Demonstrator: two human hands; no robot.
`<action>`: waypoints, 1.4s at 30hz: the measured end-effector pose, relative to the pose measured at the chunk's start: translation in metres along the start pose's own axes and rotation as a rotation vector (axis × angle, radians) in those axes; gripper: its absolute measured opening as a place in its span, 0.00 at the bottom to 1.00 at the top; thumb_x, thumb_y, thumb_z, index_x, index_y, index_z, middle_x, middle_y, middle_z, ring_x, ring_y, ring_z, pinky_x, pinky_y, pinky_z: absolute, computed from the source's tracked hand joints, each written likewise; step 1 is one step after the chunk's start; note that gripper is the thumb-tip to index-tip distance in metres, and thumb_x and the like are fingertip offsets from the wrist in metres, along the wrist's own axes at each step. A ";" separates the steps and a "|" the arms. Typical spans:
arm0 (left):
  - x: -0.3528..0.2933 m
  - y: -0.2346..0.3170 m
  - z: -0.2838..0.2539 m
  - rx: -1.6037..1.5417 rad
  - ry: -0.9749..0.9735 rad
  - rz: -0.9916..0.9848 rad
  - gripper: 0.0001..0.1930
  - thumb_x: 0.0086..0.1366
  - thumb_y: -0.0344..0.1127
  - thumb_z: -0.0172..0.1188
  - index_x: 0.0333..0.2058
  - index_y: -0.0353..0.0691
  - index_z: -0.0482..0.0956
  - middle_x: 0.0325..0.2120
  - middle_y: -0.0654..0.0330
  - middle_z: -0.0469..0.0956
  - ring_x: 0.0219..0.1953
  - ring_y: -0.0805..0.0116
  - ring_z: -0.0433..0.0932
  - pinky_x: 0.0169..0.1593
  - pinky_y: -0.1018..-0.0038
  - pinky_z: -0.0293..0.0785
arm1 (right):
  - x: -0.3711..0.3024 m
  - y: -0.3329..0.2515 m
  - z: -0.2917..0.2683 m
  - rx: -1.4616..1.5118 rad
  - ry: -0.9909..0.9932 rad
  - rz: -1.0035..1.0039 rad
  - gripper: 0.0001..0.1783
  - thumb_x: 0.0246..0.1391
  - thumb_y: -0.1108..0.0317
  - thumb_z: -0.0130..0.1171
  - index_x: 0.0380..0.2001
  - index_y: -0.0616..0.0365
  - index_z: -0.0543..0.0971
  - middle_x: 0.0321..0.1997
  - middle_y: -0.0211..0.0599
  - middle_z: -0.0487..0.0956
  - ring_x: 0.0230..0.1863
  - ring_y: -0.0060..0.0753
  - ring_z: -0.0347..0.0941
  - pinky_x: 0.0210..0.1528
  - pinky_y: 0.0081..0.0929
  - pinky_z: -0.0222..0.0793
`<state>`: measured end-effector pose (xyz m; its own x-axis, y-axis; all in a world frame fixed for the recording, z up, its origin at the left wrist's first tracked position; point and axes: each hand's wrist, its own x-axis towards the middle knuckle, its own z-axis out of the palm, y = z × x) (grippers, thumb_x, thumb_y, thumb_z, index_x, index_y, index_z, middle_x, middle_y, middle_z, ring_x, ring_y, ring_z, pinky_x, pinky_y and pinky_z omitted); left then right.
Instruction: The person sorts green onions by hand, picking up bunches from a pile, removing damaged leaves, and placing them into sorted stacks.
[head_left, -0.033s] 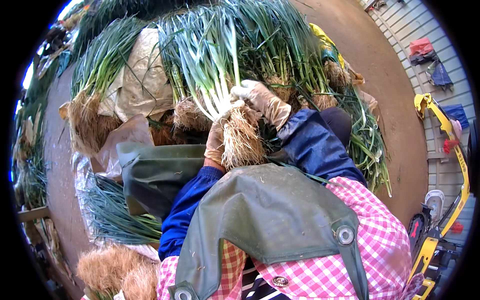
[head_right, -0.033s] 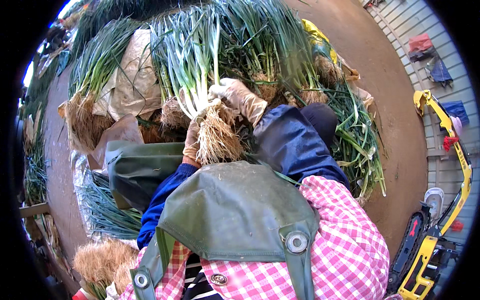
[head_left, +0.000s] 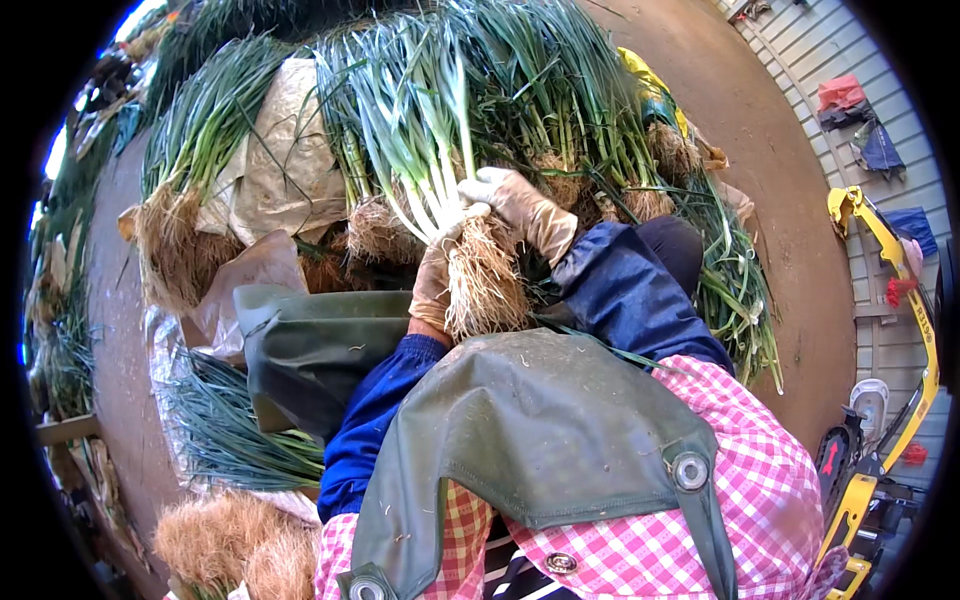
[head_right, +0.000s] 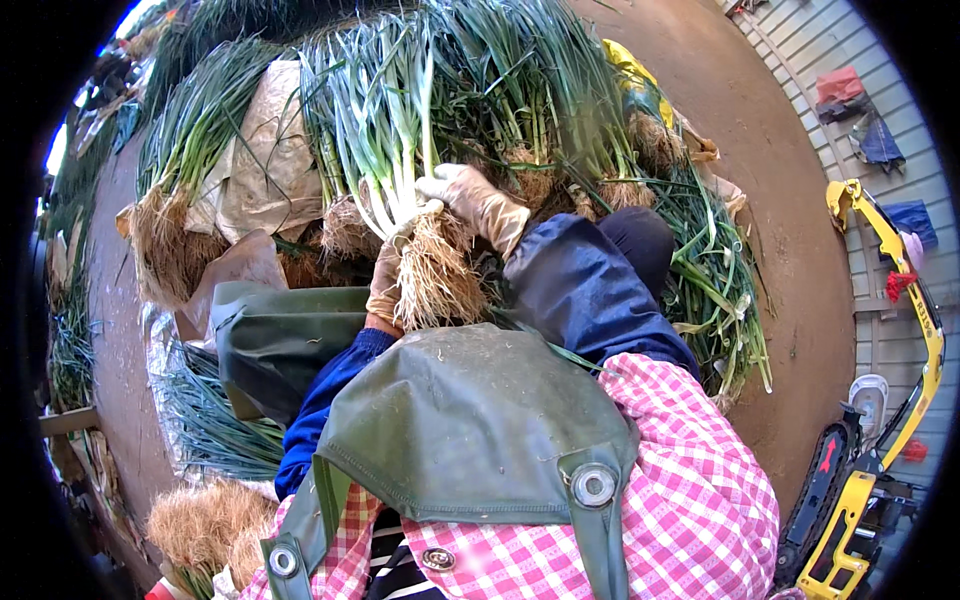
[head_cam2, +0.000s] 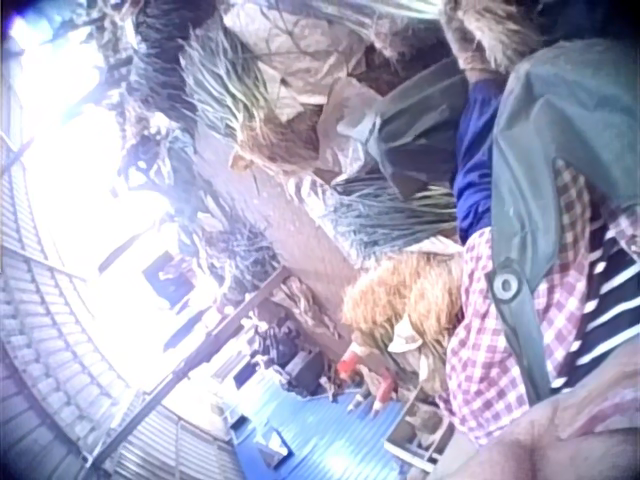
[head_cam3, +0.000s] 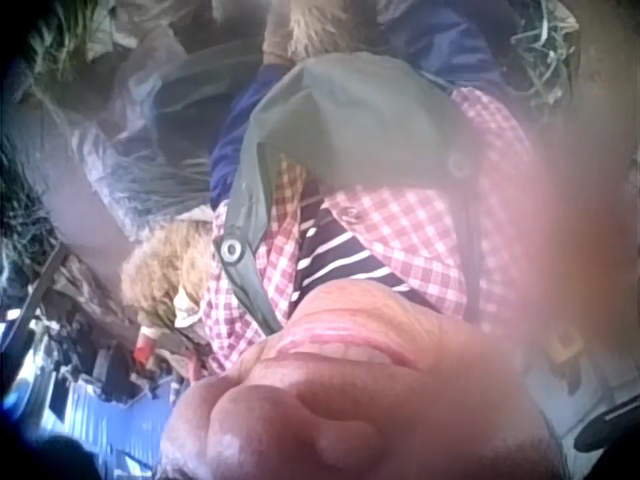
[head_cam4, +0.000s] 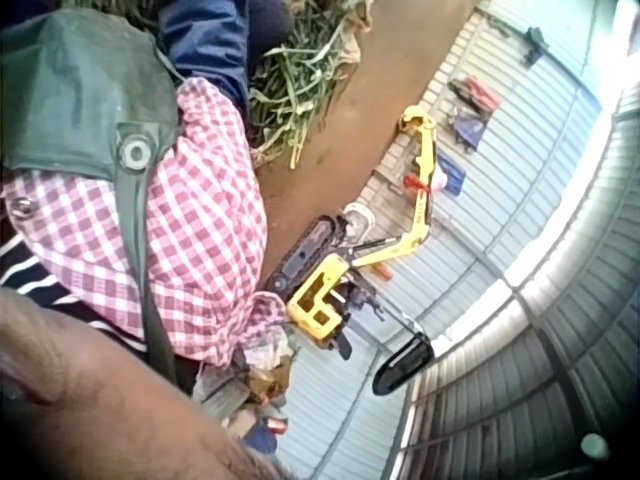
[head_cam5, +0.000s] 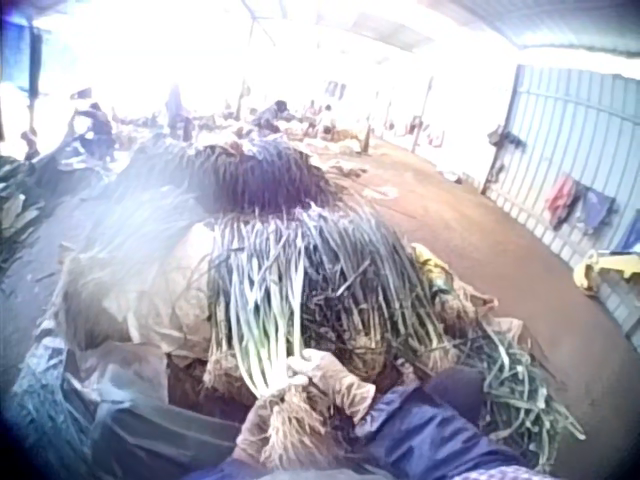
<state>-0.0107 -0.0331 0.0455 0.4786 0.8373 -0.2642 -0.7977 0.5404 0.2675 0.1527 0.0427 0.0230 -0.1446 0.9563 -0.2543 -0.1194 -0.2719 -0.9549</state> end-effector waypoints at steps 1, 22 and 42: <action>0.006 -0.002 -0.016 -0.058 -0.021 -0.093 0.15 0.65 0.36 0.51 0.46 0.33 0.74 0.40 0.50 0.79 0.41 0.57 0.79 0.46 0.63 0.76 | 0.000 0.008 0.003 0.029 -0.021 -0.017 0.12 0.60 0.65 0.53 0.39 0.64 0.75 0.32 0.33 0.77 0.32 0.20 0.71 0.35 0.18 0.69; 0.038 -0.011 -0.044 0.110 0.224 -0.242 0.11 0.64 0.36 0.53 0.40 0.37 0.76 0.31 0.57 0.80 0.29 0.61 0.79 0.34 0.65 0.79 | -0.076 -0.027 0.038 -1.474 -0.227 -0.246 0.14 0.50 0.54 0.58 0.30 0.53 0.81 0.26 0.38 0.79 0.32 0.42 0.77 0.36 0.37 0.70; 0.023 0.041 -0.011 -0.042 0.043 0.020 0.15 0.63 0.34 0.53 0.45 0.30 0.74 0.31 0.57 0.76 0.31 0.66 0.76 0.38 0.70 0.76 | 0.109 0.022 -0.063 -0.079 0.161 -0.008 0.12 0.59 0.57 0.53 0.33 0.54 0.77 0.31 0.33 0.79 0.28 0.22 0.73 0.30 0.21 0.68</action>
<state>-0.0362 0.0080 0.0406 0.4465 0.8433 -0.2990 -0.8224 0.5185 0.2342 0.1963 0.1479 -0.0357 0.0157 0.9651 -0.2615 -0.0418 -0.2606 -0.9645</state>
